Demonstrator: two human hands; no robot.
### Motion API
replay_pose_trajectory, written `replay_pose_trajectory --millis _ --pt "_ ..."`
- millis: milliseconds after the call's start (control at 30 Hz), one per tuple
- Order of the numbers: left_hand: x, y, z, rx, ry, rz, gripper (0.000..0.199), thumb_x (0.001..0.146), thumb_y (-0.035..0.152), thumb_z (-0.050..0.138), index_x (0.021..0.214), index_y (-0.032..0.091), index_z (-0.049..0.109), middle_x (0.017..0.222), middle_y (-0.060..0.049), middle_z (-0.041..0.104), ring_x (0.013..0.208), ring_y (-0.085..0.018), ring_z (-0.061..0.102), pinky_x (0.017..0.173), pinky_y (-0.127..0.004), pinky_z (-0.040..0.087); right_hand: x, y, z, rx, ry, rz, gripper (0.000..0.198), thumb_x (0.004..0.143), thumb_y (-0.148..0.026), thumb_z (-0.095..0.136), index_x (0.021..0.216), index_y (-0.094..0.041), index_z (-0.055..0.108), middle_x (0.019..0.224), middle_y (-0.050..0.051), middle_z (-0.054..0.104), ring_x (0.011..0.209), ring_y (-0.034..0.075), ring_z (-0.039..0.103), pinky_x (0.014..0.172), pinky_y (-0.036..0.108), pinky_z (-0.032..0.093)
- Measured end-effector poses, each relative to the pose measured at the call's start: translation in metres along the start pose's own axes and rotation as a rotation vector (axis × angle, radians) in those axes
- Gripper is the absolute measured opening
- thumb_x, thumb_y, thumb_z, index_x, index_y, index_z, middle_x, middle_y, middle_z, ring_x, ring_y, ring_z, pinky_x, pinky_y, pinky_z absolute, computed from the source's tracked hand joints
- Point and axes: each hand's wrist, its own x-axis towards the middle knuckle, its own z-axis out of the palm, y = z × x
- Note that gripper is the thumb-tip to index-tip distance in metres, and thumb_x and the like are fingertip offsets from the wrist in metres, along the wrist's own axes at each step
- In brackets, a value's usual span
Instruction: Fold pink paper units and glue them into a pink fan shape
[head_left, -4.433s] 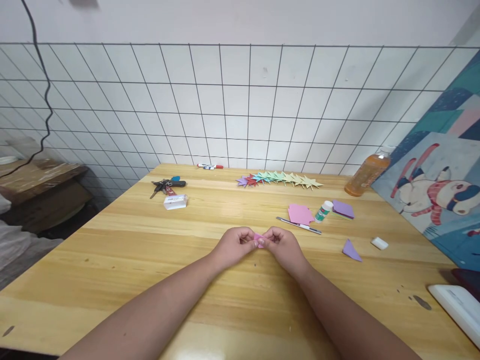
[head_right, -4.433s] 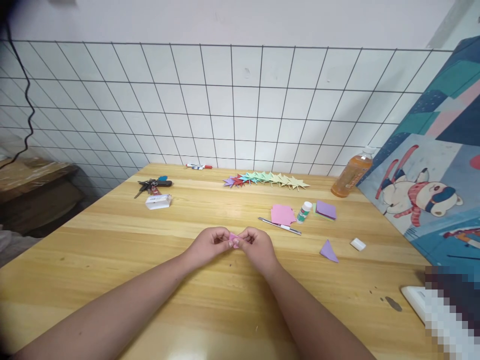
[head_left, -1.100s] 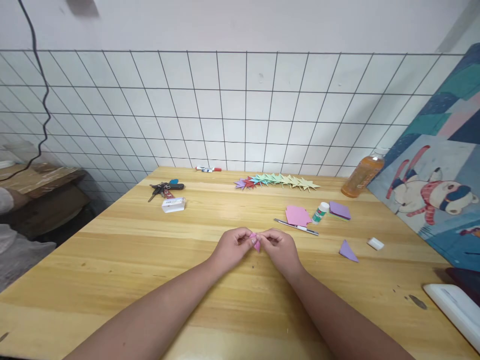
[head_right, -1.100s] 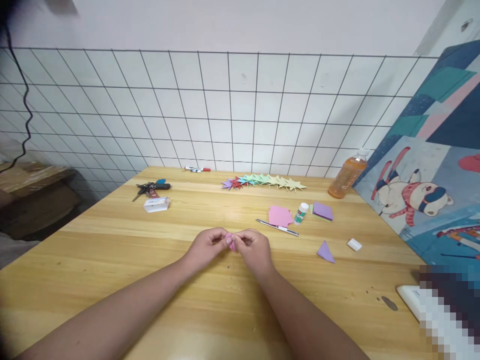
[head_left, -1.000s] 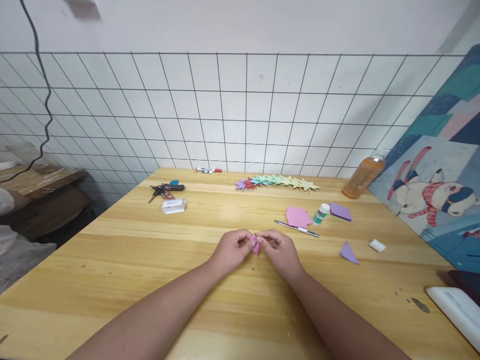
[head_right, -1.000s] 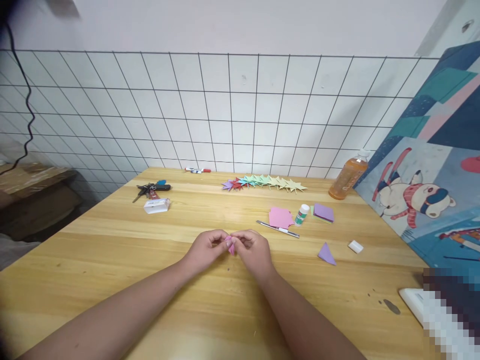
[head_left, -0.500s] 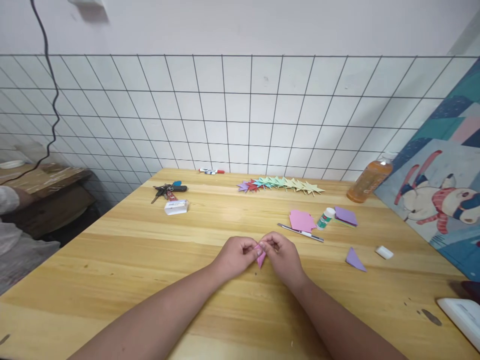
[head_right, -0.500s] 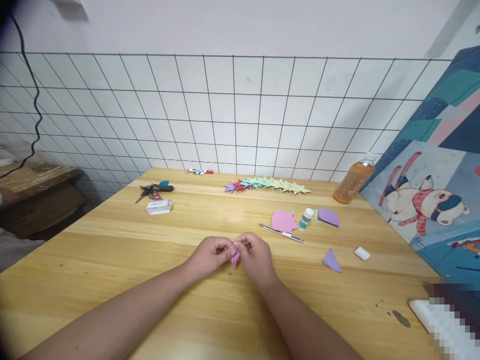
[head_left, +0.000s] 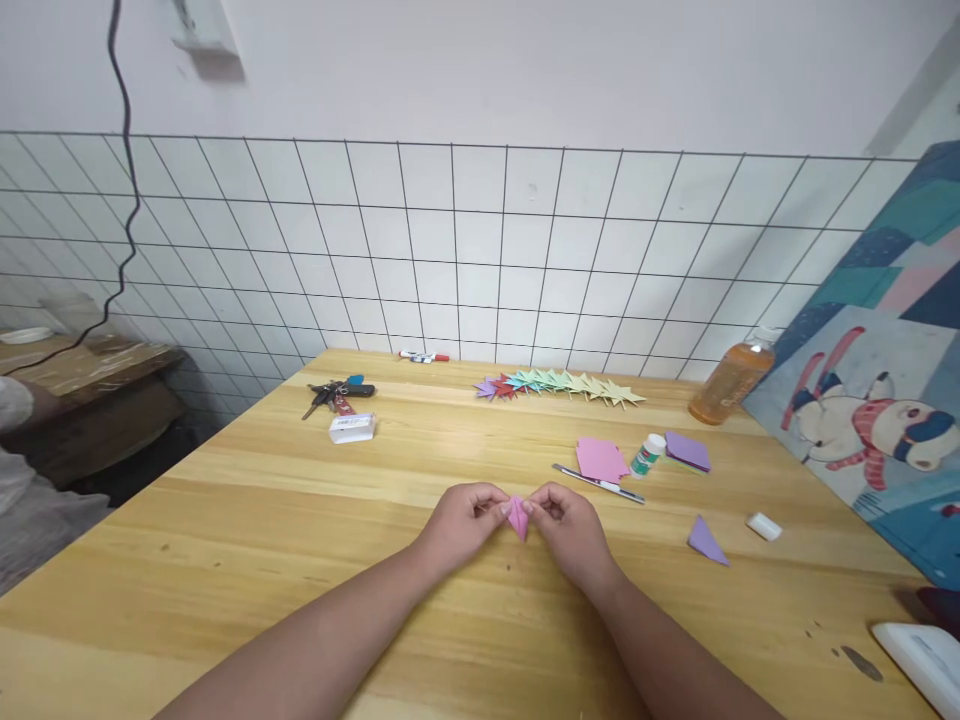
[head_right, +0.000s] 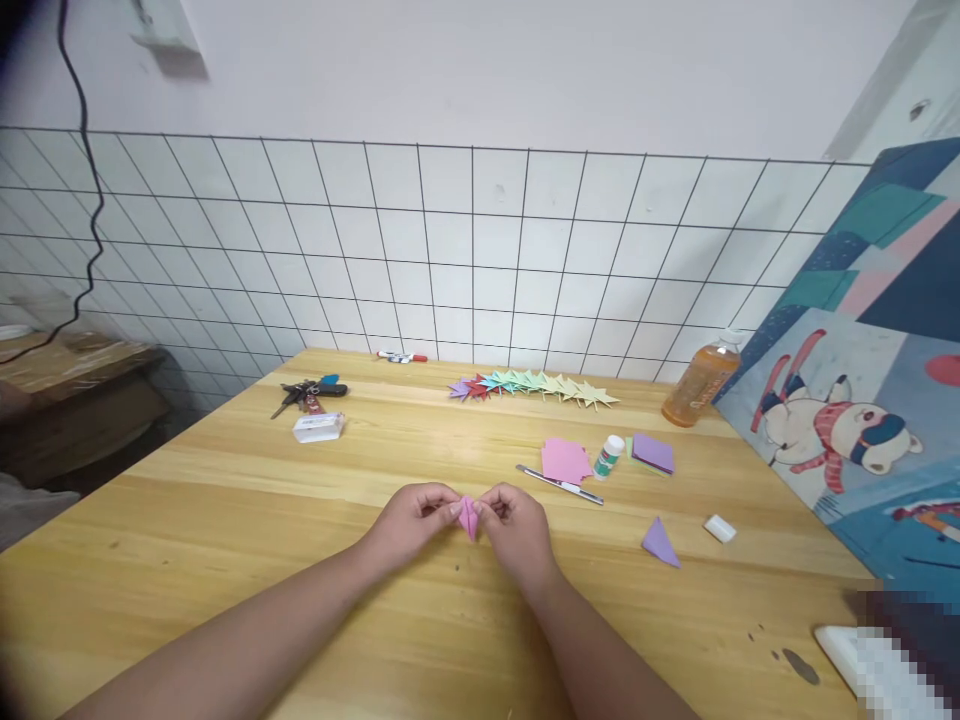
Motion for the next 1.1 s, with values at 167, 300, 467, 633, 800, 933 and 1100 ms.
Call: replay_pose_trajectory --millis 167,300,467,633,800,933,1100 --pt "0.002 -0.002 -0.001 -0.019 0.03 -0.053 0.024 0.075 0.034 0.052 0.072 0.013 0.064 0.075 -0.007 0.069 0.07 -0.017 0.062 0.065 -0.025 0.046 0.001 0.002 0.001 0.006 -0.015 -0.034 0.017 0.076 -0.032 0.055 0.075 -0.017 0.062 0.071 0.004 0.065 0.064 0.015 0.059 0.061 0.025 0.046" --pt "0.0 -0.003 0.0 0.079 0.031 -0.039 0.025 0.076 0.034 0.051 0.069 0.013 0.063 0.071 -0.005 0.067 0.066 -0.015 0.06 0.062 -0.023 0.044 0.0 0.004 0.001 -0.09 0.016 -0.14 0.018 0.074 -0.029 0.057 0.086 -0.019 0.064 0.081 0.004 0.065 0.072 0.016 0.059 0.068 0.026 0.046" --pt "-0.004 -0.002 0.002 0.198 -0.015 0.002 0.024 0.075 0.032 0.05 0.069 0.015 0.065 0.068 -0.003 0.067 0.064 -0.014 0.059 0.06 -0.021 0.042 -0.002 0.003 -0.001 -0.189 -0.014 -0.149 0.013 0.076 -0.025 0.053 0.068 -0.018 0.061 0.066 0.001 0.062 0.064 0.014 0.056 0.063 0.024 0.043" --pt "-0.004 -0.001 0.002 0.155 -0.086 0.005 0.022 0.074 0.031 0.052 0.069 0.015 0.066 0.067 -0.002 0.067 0.063 -0.013 0.058 0.06 -0.021 0.042 0.0 0.005 0.0 -0.2 -0.075 -0.155 0.015 0.079 -0.024 0.049 0.066 -0.018 0.055 0.064 0.0 0.059 0.064 0.013 0.054 0.062 0.024 0.043" --pt "0.002 -0.007 0.0 0.001 0.006 -0.074 0.021 0.073 0.032 0.054 0.072 0.013 0.063 0.07 -0.005 0.067 0.065 -0.015 0.059 0.061 -0.023 0.043 -0.001 0.009 0.002 -0.153 -0.04 -0.222 0.028 0.072 -0.026 0.058 0.1 -0.02 0.053 0.087 0.003 0.061 0.076 0.014 0.056 0.071 0.027 0.046" --pt "0.004 -0.012 -0.002 -0.036 -0.001 -0.08 0.02 0.072 0.031 0.056 0.071 0.012 0.063 0.071 -0.006 0.067 0.066 -0.016 0.06 0.061 -0.023 0.043 -0.002 0.01 0.0 -0.284 -0.059 -0.275 0.038 0.068 -0.022 0.062 0.105 -0.022 0.054 0.093 0.004 0.061 0.081 0.016 0.056 0.077 0.031 0.045" --pt "0.003 -0.015 -0.002 0.025 -0.017 -0.053 0.023 0.074 0.034 0.053 0.073 0.014 0.064 0.073 -0.005 0.068 0.068 -0.016 0.06 0.06 -0.023 0.043 -0.002 0.011 -0.002 -0.249 -0.107 -0.227 0.037 0.073 -0.019 0.052 0.11 -0.023 0.052 0.088 0.002 0.063 0.078 0.014 0.059 0.074 0.028 0.047"
